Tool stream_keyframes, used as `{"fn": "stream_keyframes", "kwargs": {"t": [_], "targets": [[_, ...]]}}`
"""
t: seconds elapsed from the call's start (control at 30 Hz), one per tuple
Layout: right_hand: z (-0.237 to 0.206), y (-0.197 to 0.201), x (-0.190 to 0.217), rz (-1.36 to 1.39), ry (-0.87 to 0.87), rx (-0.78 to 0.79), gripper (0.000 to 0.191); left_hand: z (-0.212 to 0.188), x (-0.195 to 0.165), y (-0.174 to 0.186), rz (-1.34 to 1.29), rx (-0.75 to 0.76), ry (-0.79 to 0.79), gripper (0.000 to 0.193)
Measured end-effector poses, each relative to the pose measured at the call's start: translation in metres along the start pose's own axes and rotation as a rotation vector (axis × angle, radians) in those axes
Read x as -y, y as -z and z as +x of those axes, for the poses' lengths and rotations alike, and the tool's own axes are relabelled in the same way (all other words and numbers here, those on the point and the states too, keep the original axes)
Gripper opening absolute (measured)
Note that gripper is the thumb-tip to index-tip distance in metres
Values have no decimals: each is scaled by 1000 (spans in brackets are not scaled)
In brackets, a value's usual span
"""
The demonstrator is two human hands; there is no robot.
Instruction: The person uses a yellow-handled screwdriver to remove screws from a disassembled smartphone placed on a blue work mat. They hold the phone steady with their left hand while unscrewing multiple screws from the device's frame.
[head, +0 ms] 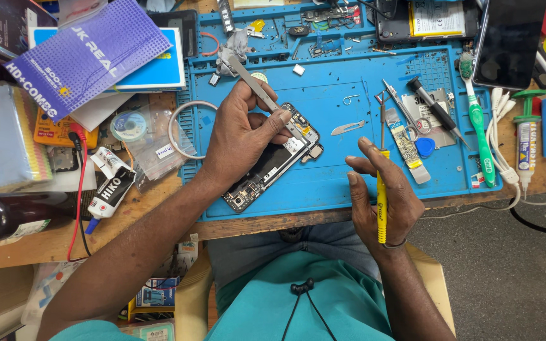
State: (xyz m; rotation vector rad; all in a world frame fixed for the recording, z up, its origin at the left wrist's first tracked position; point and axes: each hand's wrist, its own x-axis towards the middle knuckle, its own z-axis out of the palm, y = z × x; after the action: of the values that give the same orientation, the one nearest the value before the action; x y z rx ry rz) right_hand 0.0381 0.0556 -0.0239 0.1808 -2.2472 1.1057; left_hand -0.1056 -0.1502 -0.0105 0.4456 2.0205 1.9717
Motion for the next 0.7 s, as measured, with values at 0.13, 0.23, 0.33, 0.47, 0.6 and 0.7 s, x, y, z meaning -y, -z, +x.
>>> {"fn": "stream_keyframes", "kwargs": {"t": [0.13,0.23,0.33,0.47,0.6,0.7], "targets": [[0,1,1,-17,-4,6,42,0,-1,0,3,4,5,29],[0,1,2,-9,-8,9,41,-1,-2,0,19,-1,10,29],[1,0,1,-2,-1,9,41,-1,-2,1,31,-3,11,29],[-1,1,1,-9,-11,14,40,0,-1,1,33,2,-1,28],[-6,2,-2,-22,-13,14,37,0,0,1,36,-1,3,29],[-14,4,-7,49,-11,2,32,0,0,1,30,-1,2,29]]}}
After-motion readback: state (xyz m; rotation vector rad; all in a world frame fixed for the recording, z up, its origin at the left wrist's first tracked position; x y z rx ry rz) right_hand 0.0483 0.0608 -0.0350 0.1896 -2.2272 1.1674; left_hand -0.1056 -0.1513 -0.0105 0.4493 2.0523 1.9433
